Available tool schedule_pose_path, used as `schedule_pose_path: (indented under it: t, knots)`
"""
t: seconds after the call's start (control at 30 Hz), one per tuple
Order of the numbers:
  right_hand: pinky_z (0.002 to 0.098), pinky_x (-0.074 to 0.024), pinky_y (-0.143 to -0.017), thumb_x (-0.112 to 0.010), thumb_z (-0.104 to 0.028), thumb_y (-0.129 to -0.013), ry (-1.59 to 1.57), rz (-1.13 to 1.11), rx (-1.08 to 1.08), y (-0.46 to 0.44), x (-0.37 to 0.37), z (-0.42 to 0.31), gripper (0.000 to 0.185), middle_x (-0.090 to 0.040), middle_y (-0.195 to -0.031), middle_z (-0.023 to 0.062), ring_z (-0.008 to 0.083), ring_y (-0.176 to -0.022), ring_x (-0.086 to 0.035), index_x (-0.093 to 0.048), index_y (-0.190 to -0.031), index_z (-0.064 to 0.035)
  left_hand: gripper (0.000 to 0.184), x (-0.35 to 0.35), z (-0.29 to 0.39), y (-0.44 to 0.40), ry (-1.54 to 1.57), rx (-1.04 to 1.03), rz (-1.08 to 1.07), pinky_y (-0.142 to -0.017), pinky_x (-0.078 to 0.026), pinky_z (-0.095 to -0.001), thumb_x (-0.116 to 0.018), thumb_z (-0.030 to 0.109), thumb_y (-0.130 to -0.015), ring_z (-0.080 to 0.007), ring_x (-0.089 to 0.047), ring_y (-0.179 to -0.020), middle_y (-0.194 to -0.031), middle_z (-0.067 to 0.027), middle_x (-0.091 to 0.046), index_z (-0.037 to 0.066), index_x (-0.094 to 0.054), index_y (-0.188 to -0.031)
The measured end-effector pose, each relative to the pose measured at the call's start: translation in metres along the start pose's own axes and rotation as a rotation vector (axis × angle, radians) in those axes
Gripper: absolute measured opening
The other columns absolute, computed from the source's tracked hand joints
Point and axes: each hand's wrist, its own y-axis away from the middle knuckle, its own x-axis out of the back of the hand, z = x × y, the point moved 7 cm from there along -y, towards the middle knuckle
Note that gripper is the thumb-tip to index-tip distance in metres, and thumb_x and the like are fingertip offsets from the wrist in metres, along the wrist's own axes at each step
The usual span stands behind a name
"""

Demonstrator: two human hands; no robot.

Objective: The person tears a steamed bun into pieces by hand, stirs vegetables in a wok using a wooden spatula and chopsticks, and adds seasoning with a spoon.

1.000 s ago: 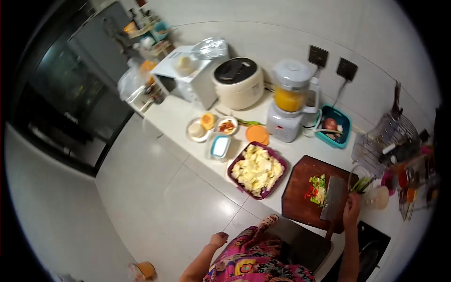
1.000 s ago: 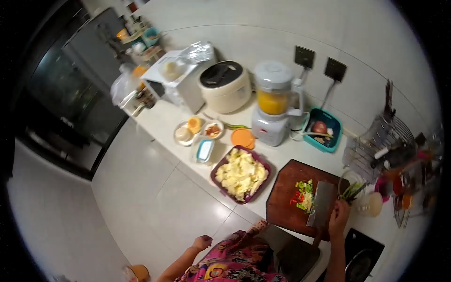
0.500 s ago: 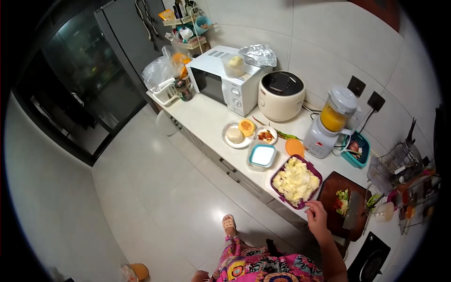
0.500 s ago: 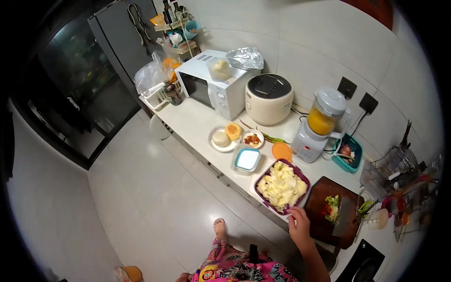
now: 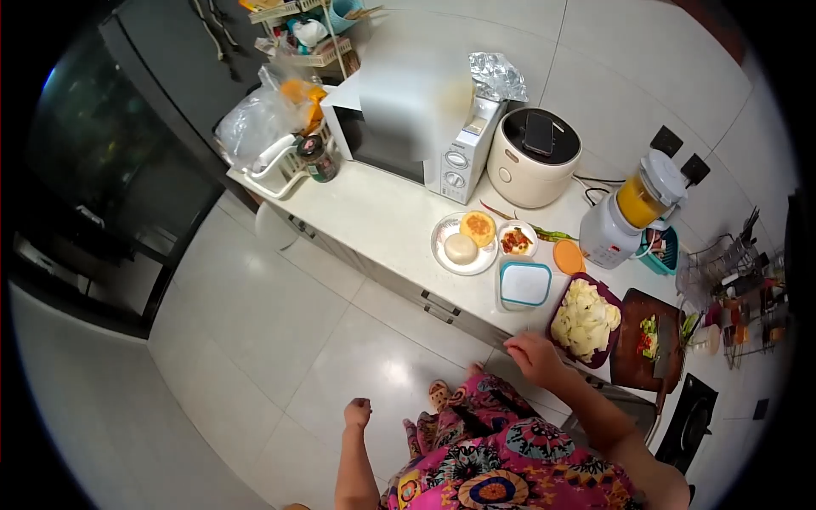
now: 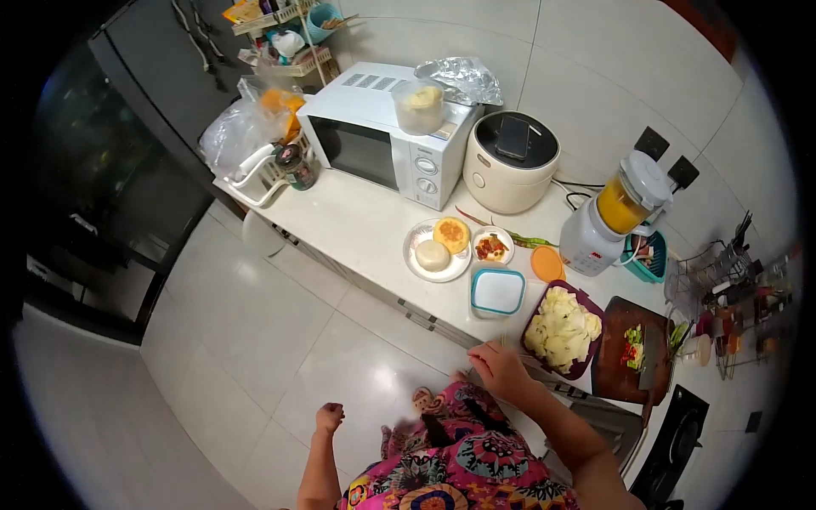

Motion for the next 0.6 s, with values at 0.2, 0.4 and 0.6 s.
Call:
schedule_pose_path:
  t: [0.2, 0.4, 0.6]
  knots:
    - [0.0354, -0.0435, -0.060, -0.054, -0.009, -0.076, 0.024, 0.061, -0.065, -0.037, -0.017, 0.032, 0.013, -0.054, -0.079, 0.0137, 0.0308, -0.071, -0.053, -0.054, -0.087, -0.0019, 0.026, -0.033, 0.070, -0.032, 0.046, -0.051, -0.206, -0.059, -0.047, -0.0270, -0.052, 0.025, -0.078, -0.0153, -0.061, -0.064, -0.074, -0.0088, -0.062, 0.001, -0.058, -0.085]
    - [0.0370, -0.0371, -0.081, -0.064, -0.019, -0.070, 0.029, 0.196, -0.351, -0.135, -0.041, 0.104, 0.047, -0.043, -0.104, 0.0188, 0.0323, -0.097, -0.043, -0.041, -0.109, -0.0047, 0.028, -0.036, 0.182, -0.051, -0.048, -0.227, -0.304, -0.062, -0.046, -0.0294, -0.051, 0.027, -0.078, -0.0202, -0.061, -0.068, -0.076, -0.0120, -0.062, 0.001, -0.058, -0.087]
    - [0.0397, -0.0322, -0.087, -0.072, -0.027, -0.059, 0.234, 0.118, -0.606, -0.210, -0.069, 0.120, 0.068, -0.040, -0.109, 0.0183, 0.0338, -0.105, -0.038, -0.036, -0.115, -0.0108, 0.020, -0.018, 0.299, -0.083, -0.247, -0.485, -0.246, -0.060, -0.046, -0.0267, -0.052, 0.019, -0.080, -0.0158, -0.058, -0.066, -0.075, -0.0093, -0.062, 0.002, -0.059, -0.088]
